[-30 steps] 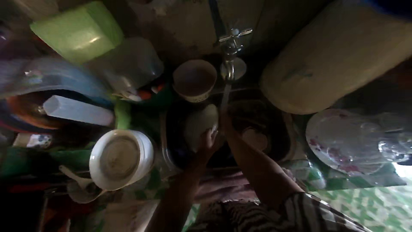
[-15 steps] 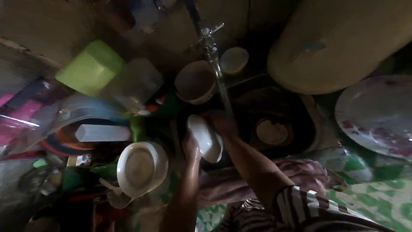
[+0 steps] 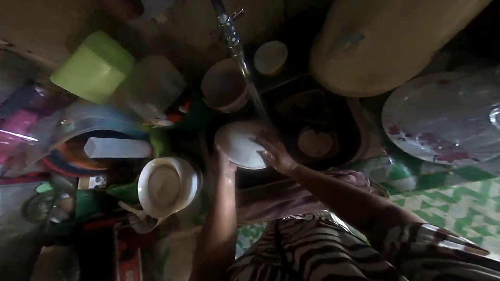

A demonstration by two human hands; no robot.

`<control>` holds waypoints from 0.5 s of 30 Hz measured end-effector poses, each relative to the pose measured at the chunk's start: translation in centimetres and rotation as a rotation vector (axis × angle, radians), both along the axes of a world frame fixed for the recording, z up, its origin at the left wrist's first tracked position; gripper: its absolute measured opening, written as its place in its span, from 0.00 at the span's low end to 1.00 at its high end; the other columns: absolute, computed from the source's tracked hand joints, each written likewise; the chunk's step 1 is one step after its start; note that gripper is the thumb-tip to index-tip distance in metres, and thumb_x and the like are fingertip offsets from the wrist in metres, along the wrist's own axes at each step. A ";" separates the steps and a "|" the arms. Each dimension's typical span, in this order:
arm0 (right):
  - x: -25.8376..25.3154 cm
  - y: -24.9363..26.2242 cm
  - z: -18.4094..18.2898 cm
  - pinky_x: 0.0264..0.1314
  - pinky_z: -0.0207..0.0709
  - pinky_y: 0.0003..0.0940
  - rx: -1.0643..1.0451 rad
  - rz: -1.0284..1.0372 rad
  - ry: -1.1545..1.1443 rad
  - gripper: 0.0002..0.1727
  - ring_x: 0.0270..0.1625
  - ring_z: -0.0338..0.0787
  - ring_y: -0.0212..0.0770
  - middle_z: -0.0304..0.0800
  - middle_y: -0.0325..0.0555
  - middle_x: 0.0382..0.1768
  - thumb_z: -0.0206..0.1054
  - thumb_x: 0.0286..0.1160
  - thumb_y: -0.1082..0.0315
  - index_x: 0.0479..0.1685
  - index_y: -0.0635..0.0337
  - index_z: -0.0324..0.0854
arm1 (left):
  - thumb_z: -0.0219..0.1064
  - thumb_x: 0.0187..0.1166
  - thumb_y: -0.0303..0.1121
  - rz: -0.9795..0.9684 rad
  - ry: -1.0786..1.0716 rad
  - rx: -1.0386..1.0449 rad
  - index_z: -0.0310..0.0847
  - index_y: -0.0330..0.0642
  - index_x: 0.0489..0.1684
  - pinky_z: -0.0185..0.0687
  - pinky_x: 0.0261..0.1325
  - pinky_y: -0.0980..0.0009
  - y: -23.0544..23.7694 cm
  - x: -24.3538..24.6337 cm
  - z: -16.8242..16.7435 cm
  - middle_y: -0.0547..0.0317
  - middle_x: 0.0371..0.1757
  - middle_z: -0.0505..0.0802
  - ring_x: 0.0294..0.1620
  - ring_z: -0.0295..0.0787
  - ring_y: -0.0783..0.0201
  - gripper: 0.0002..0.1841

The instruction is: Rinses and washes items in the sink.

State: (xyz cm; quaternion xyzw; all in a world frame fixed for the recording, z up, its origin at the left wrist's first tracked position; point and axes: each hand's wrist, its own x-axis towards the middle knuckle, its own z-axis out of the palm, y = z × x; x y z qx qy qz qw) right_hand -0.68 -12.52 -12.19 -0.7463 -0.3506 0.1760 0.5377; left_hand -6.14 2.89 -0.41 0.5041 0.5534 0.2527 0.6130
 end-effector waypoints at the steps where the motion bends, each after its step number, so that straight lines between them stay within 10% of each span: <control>1: 0.8 0.2 -0.1 0.93 0.47 0.64 0.020 -0.035 0.116 0.28 0.95 0.50 0.58 0.55 0.53 0.92 0.49 0.92 0.54 0.88 0.50 0.69 | 0.50 0.94 0.50 0.001 0.005 0.002 0.76 0.36 0.71 0.83 0.65 0.45 0.2 -0.1 0.1 0.41 0.65 0.87 0.65 0.85 0.49 0.25; 5: 4.5 1.2 1.1 0.92 0.55 0.47 -0.022 -0.116 0.519 0.29 0.90 0.64 0.49 0.63 0.55 0.89 0.49 0.95 0.58 0.90 0.60 0.61 | 0.53 0.92 0.51 -0.046 0.042 -0.005 0.77 0.40 0.73 0.83 0.65 0.46 0.6 -0.9 0.7 0.44 0.67 0.87 0.66 0.86 0.50 0.26; 15: 9.5 0.6 2.8 0.60 0.84 0.49 -0.062 -0.544 1.009 0.31 0.59 0.87 0.46 0.87 0.53 0.61 0.68 0.80 0.43 0.73 0.56 0.77 | 0.50 0.93 0.53 -0.302 0.083 -0.036 0.75 0.43 0.78 0.80 0.72 0.46 3.0 -1.8 -7.3 0.45 0.72 0.86 0.71 0.83 0.51 0.28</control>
